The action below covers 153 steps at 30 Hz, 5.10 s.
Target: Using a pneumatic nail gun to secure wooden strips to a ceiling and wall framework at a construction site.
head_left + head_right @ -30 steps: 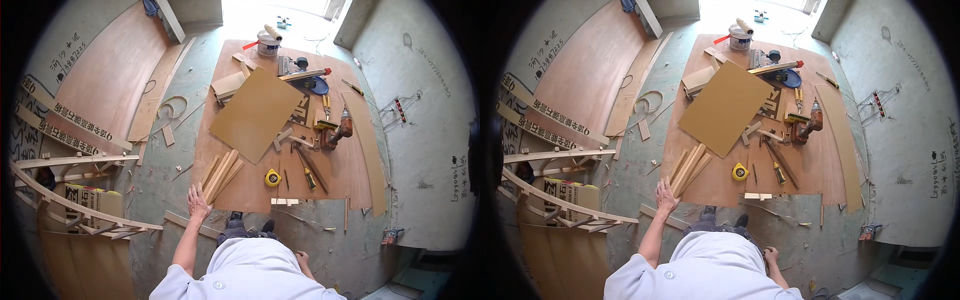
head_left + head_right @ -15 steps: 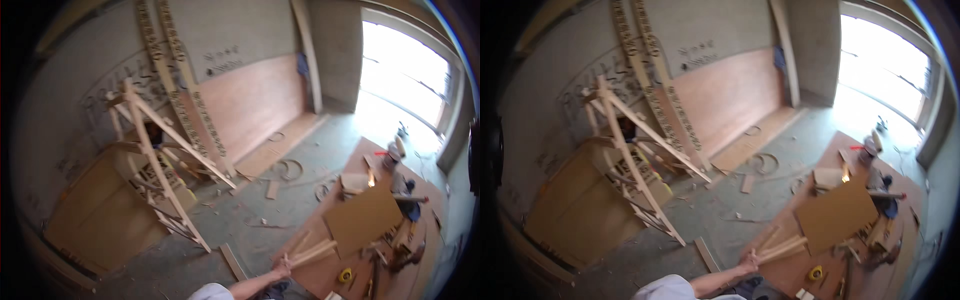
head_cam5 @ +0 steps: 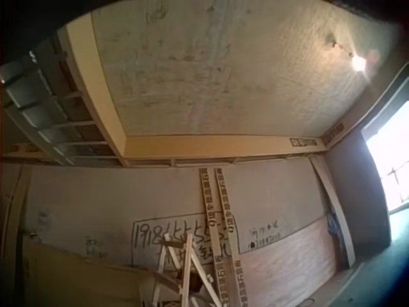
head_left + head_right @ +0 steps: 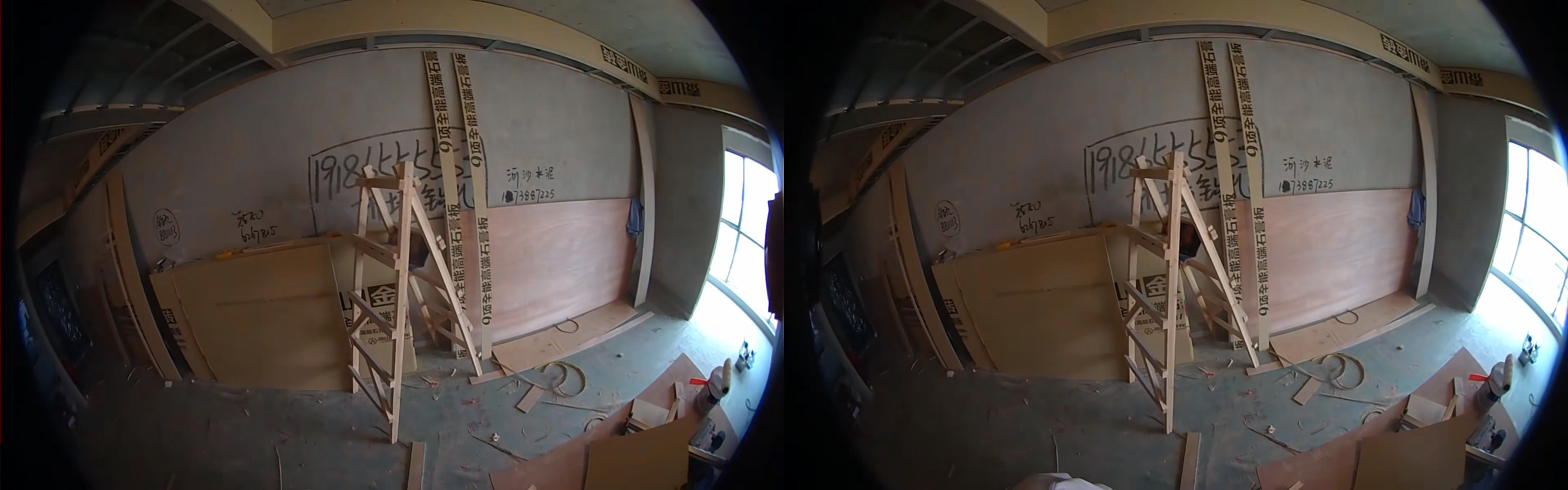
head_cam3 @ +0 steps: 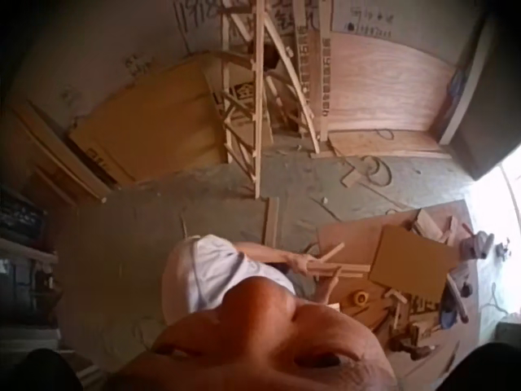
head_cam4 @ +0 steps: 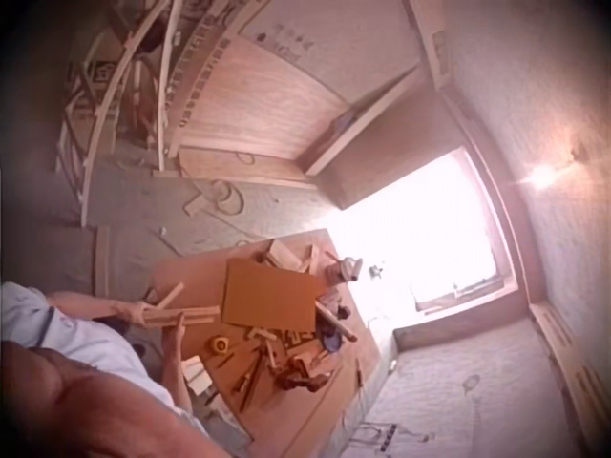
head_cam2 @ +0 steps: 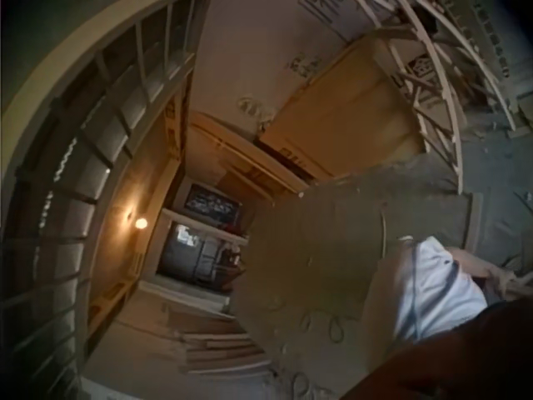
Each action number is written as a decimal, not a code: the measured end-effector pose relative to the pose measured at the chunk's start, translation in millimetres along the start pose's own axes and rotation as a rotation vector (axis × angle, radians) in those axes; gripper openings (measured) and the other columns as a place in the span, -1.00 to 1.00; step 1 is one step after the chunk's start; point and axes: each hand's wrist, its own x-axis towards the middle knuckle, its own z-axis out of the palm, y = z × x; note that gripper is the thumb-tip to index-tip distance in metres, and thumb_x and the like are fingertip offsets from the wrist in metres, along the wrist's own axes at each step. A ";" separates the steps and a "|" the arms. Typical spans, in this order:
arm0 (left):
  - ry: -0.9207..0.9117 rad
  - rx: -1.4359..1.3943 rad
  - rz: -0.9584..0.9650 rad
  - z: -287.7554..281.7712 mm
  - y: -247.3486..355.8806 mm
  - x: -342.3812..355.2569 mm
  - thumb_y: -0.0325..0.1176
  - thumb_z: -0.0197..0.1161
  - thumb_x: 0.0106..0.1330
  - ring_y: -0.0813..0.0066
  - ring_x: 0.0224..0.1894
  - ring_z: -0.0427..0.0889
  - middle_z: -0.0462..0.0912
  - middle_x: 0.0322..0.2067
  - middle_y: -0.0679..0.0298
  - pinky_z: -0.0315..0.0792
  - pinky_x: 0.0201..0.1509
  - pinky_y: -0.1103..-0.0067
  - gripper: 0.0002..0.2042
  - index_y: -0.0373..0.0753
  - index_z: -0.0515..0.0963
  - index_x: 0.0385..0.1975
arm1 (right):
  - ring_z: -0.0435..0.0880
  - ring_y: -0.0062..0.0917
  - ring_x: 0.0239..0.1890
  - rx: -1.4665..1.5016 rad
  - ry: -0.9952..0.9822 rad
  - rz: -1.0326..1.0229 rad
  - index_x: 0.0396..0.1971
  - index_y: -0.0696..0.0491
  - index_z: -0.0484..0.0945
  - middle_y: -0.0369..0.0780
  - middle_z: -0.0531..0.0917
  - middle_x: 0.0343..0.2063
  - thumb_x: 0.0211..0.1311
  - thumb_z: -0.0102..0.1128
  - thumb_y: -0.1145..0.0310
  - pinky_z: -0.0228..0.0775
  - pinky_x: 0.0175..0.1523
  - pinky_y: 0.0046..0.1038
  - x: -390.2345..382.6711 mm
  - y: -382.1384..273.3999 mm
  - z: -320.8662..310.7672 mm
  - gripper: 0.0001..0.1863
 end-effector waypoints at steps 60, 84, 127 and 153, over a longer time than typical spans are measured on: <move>0.248 1.093 -0.245 -89.8 103.4 44.2 0.07 0.31 0.27 -0.13 0.12 0.49 0.44 0.08 -0.15 0.41 0.18 0.17 -0.29 -0.32 0.31 0.26 | 0.45 -0.69 -0.64 0.279 0.552 -0.357 -0.02 0.03 0.41 -0.40 0.42 -0.59 0.53 -0.08 0.02 0.43 -0.56 -0.57 -42.8 -45.7 100.1 -0.64; 0.143 0.290 -0.029 -55.4 159.5 -3.6 0.00 0.19 0.40 0.20 -0.11 0.69 0.68 -0.13 0.03 0.51 -0.05 0.33 -0.54 -0.21 0.49 0.12 | 0.48 -0.50 0.03 -0.263 0.006 -0.444 0.20 0.12 0.33 -0.22 0.50 0.01 0.57 -0.33 -0.06 0.30 0.21 -0.41 -29.7 -58.8 173.0 -0.43; 0.191 -0.193 -0.111 -409.0 20.0 -330.6 -0.04 0.05 0.49 0.44 -0.41 0.51 0.56 -0.37 0.36 0.40 -0.39 0.45 -0.64 -0.22 0.50 -0.02 | 0.64 -0.60 -0.25 -0.457 -0.761 -0.280 0.01 0.15 0.60 -0.24 0.66 -0.29 0.45 0.09 0.24 0.56 -0.23 -0.52 78.4 39.1 523.2 -0.67; -1.346 1.092 0.229 -241.4 159.3 -289.2 -0.30 0.21 0.34 0.34 -0.53 0.62 0.54 -0.62 0.04 0.44 -0.43 0.43 -0.76 -0.38 0.59 -0.18 | 0.54 -0.73 -0.40 0.422 1.462 -1.096 -0.46 0.12 0.65 -0.37 0.64 -0.50 0.36 0.28 0.14 0.36 -0.27 -0.58 -210.3 329.4 497.7 -0.66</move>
